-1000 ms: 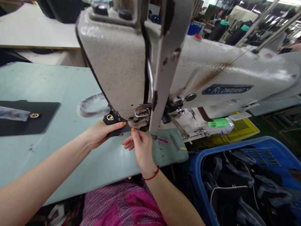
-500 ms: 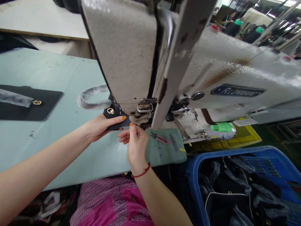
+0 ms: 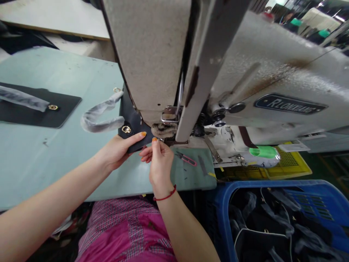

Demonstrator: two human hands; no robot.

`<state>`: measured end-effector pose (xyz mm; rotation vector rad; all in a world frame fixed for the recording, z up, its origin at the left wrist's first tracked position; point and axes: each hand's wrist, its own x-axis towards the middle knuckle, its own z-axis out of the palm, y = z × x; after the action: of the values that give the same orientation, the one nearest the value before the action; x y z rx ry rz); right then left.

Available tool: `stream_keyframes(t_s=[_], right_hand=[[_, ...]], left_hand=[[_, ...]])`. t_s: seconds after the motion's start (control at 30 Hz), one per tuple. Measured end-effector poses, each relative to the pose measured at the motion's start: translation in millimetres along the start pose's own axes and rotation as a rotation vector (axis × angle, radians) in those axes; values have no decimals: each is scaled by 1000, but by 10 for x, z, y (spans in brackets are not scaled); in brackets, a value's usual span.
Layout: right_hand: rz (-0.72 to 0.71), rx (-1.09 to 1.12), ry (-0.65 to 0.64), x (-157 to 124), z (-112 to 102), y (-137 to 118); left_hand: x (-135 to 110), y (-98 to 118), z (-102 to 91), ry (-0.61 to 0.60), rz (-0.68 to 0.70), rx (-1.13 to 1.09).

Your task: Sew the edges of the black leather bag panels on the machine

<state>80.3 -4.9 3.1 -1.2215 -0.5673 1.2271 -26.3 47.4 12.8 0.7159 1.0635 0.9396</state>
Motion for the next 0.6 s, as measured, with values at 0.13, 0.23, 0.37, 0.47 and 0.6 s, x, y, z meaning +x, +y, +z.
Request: stream_keyframes(t_s=[0.13, 0.23, 0.37, 0.47, 0.6], right_hand=[[33, 5, -46, 3, -57, -33], [75, 2, -70, 8, -118, -68], [122, -26, -115, 14, -236, -162], [109, -103, -149, 33, -337, -241], [48, -195, -199, 96, -454, -298]], left_hand=[[-123, -123, 90, 88, 41, -104], [-231, -230, 212, 161, 76, -190], [-390, -392, 477, 314, 163, -275], [-496, -526, 694, 434, 242, -251], [-593, -719, 864, 471, 257, -105]])
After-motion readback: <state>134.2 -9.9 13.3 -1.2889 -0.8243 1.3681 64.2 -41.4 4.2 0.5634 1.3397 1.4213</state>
